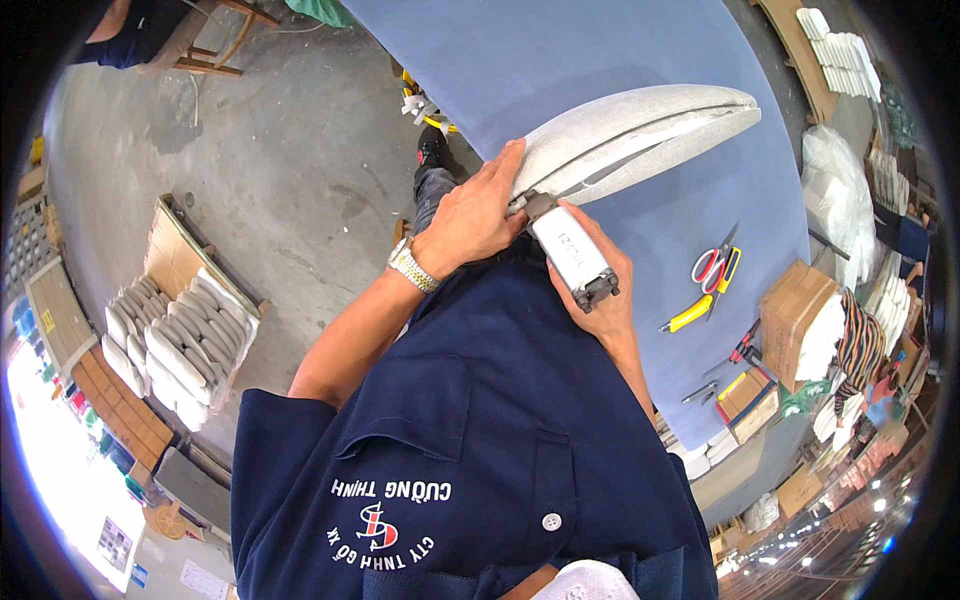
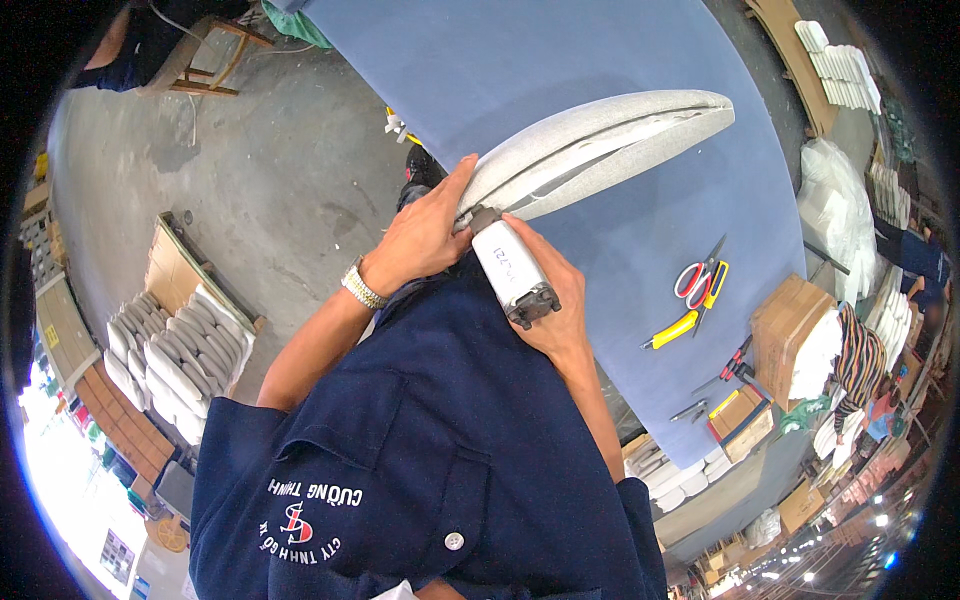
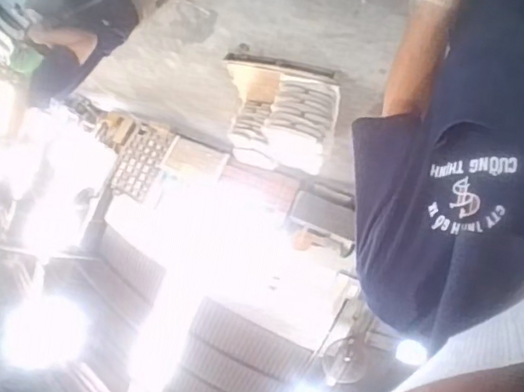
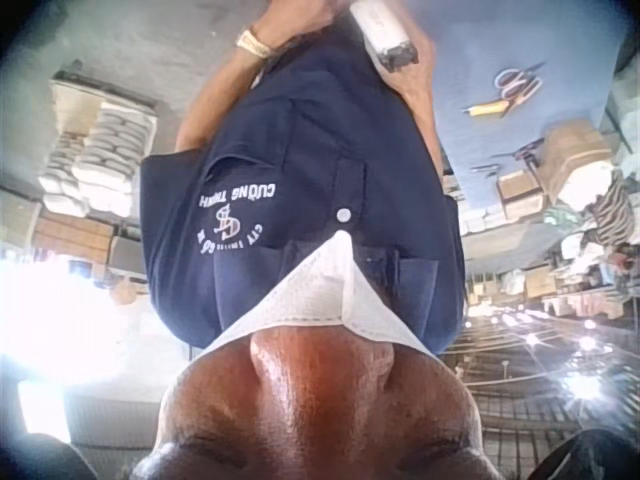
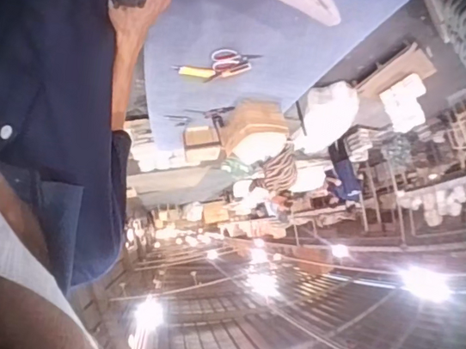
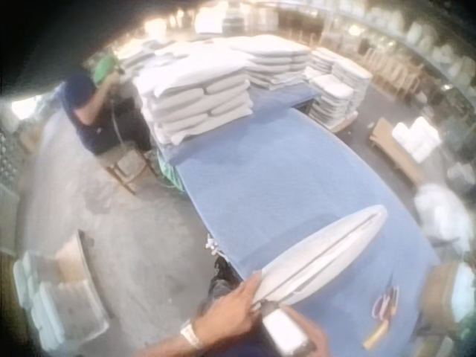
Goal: The person staples fabric onto cushion cores using a pneumatic staple gun, trims excess fabric with a utility knife, and stacks the finished cushions. They handle multiple cushion cores and fabric pieces throughout the process.
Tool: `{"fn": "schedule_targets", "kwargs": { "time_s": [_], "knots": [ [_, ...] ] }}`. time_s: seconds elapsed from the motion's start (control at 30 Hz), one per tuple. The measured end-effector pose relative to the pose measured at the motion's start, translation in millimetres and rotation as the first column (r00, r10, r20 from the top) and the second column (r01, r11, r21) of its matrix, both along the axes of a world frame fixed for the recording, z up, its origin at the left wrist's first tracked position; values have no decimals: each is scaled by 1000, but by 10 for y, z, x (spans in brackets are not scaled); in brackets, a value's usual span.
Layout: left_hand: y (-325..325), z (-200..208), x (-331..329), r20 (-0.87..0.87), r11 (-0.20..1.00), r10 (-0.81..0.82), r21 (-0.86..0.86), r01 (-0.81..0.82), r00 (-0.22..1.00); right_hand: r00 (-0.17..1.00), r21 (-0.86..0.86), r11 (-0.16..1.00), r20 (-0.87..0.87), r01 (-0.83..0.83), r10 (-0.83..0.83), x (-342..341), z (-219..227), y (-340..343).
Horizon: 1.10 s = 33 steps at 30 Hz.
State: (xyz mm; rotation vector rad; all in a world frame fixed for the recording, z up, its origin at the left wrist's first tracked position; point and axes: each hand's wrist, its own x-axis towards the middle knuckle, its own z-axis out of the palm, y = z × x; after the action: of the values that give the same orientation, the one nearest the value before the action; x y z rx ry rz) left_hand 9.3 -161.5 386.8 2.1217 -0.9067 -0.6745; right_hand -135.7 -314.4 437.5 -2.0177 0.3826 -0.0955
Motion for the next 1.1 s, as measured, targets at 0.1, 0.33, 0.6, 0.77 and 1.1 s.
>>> {"fn": "schedule_targets", "kwargs": {
  "time_s": [0.1,0.33,0.6,0.77,1.1],
  "knots": [
    [-18,19,7,-86,1000,-15,8,16,996,1000,-19,1000,-5,-9,8,-2,-45,-11],
    [-7,29,-34,-72,998,-36,40,39,997,999,-11,999,-16,-42,42,31,-50,-49],
    [9,-22,-181,-8,998,-9,69,9,1000,991,48,999,-137,7,-1,-1,8,49],
    [-27,6,-126,-40,995,7,98,-3,999,997,100,995,-75,2,5,-8,-24,-21],
    [-79,51,-142,-85,989,148,7,-148,985,692,18,885,-630,466,-352,-703,21,-692]
  ]
}}
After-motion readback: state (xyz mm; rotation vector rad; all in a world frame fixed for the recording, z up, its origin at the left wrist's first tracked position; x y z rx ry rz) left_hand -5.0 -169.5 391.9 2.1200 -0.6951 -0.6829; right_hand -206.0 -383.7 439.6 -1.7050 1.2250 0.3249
